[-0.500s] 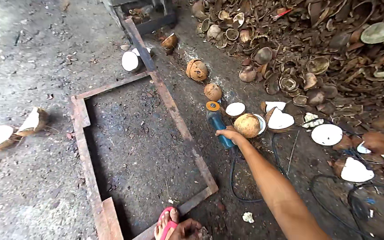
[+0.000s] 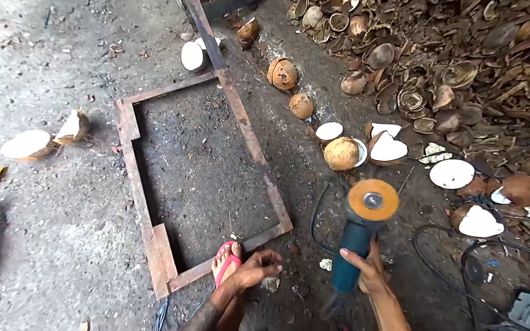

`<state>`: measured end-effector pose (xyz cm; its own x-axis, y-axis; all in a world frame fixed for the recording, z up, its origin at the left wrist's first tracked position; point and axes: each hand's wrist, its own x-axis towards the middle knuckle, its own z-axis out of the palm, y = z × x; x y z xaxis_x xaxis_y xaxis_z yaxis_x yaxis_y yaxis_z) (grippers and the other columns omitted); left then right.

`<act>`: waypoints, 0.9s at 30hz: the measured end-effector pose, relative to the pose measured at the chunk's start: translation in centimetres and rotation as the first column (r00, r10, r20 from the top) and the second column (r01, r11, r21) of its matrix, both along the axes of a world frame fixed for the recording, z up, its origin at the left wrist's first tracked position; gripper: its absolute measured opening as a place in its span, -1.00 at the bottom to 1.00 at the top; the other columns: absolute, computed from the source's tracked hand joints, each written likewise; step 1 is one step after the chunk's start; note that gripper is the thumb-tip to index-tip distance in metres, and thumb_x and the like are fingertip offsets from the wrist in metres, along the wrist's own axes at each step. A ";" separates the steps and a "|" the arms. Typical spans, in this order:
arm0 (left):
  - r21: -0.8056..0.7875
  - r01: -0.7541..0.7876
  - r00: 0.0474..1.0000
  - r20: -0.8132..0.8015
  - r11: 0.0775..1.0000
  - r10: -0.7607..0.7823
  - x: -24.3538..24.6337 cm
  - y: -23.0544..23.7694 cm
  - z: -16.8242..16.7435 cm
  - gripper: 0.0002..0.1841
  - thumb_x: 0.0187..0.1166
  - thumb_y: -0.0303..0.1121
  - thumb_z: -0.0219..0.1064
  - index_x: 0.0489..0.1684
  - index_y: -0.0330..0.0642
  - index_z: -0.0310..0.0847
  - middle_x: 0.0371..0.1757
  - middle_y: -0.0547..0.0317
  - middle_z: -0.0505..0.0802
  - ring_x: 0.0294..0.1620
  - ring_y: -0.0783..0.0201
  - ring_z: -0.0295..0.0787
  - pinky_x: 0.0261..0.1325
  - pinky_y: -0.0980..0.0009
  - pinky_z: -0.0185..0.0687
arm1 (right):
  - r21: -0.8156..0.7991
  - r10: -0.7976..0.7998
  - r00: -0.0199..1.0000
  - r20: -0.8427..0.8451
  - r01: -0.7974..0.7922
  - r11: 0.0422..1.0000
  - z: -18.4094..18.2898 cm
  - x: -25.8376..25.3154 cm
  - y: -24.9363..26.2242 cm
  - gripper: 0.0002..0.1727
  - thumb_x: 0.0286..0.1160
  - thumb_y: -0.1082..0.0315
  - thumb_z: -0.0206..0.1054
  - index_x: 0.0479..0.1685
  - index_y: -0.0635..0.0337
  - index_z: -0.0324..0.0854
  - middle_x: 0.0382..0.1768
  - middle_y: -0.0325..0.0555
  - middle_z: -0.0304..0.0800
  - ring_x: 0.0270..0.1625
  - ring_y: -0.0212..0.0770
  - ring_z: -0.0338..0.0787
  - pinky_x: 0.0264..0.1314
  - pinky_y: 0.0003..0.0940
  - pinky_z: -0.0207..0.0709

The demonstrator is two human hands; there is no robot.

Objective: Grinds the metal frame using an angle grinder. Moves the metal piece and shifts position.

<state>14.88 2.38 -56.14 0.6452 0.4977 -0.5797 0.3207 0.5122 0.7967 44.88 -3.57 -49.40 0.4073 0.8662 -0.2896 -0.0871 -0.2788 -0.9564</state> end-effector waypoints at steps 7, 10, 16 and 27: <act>0.037 0.122 0.980 -0.163 0.992 -0.114 -1.7 -1.5 3.4 -0.63 0.57 -0.22 0.41 0.25 -0.18 0.68 -0.02 0.17 0.83 -0.10 0.35 0.75 0.04 0.33 0.69 | 0.177 0.020 0.947 -0.320 0.039 0.983 -0.6 0.9 -2.0 -0.01 -0.23 0.22 0.81 0.34 0.40 0.36 -0.01 0.16 0.80 -0.07 0.05 0.88 -0.03 0.01 0.86; 0.058 0.207 0.958 -0.215 0.977 -0.191 -2.5 -1.4 6.2 -0.59 0.55 -0.19 0.43 0.29 -0.18 0.66 0.02 0.14 0.83 -0.03 0.33 0.76 0.12 0.30 0.70 | 0.219 -0.122 0.987 -0.107 0.143 0.965 0.4 0.2 -2.7 0.05 -0.17 0.02 0.74 0.39 0.44 0.34 -0.04 0.00 0.82 -0.07 -0.20 0.89 0.03 -0.21 0.84; 0.028 0.266 0.950 -0.180 0.964 -0.257 -0.3 -1.6 11.0 -0.55 0.62 -0.10 0.36 0.37 -0.17 0.62 0.07 0.13 0.82 -0.05 0.35 0.76 0.07 0.31 0.70 | 0.300 0.180 0.784 -0.594 0.008 0.954 1.2 0.3 -3.7 -0.13 -0.16 0.23 0.80 0.35 0.20 0.52 -0.01 -0.05 0.86 -0.01 -0.21 0.88 0.10 -0.17 0.81; -0.345 0.040 0.991 -0.104 0.938 -0.080 6.4 -4.6 4.7 -0.21 0.76 0.35 -0.18 0.62 -0.15 0.42 0.31 -0.05 0.77 0.30 0.11 0.74 0.37 0.06 0.64 | -0.244 -0.200 0.828 -0.524 0.079 0.967 -4.3 -9.7 -7.4 0.03 -0.39 0.20 0.73 0.37 0.39 0.38 -0.08 0.16 0.82 -0.11 -0.04 0.89 -0.02 -0.06 0.82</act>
